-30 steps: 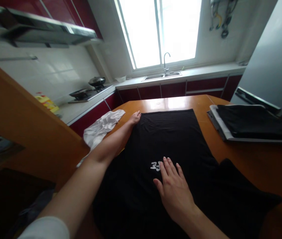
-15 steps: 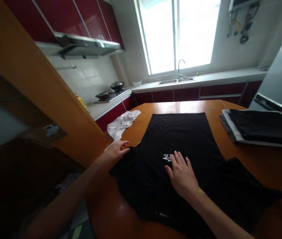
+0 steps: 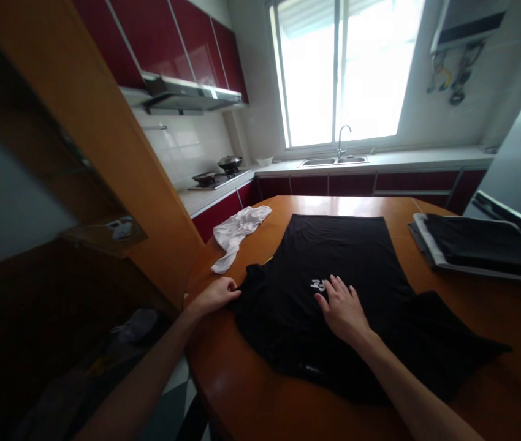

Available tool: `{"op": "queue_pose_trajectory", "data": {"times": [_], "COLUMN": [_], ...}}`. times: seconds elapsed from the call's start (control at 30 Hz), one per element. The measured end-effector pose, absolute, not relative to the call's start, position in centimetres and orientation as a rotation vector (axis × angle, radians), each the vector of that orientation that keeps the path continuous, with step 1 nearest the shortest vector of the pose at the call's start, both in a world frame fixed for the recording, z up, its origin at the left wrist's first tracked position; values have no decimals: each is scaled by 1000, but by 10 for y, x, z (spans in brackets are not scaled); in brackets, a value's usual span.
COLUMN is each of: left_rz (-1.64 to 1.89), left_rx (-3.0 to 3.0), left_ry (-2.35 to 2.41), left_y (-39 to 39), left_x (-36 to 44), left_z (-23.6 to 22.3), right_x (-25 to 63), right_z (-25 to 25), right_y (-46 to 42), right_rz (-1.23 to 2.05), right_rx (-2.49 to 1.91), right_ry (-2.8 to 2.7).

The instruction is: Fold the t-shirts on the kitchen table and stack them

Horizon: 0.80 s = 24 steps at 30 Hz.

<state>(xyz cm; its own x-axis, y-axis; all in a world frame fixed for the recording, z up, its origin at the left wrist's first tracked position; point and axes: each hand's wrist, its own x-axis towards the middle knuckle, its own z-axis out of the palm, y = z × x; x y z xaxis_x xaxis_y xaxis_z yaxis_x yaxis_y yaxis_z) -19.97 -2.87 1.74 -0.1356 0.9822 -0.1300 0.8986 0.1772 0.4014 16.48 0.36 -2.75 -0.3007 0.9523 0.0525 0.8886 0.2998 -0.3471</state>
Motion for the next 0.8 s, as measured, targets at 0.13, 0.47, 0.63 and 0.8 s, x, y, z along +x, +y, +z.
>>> {"op": "queue_pose_trajectory", "data": {"times": [0.13, 0.47, 0.63, 0.8], "left_rz": [420, 895, 817, 586], "left_rx": [1799, 1941, 2211, 2139], "left_ry": [2074, 1688, 1507, 1264], "left_y": [-26, -14, -18, -7], "left_x": [-198, -160, -102, -64], "left_z": [18, 62, 81, 60], "right_x": [165, 158, 146, 140], "right_z": [-28, -19, -7, -12], "right_y": [4, 0, -10, -16], "right_rz": [349, 399, 1070, 1627], "right_rx": [-1690, -1469, -1047, -930], "right_ry": [-2321, -2105, -1807, -1374]}}
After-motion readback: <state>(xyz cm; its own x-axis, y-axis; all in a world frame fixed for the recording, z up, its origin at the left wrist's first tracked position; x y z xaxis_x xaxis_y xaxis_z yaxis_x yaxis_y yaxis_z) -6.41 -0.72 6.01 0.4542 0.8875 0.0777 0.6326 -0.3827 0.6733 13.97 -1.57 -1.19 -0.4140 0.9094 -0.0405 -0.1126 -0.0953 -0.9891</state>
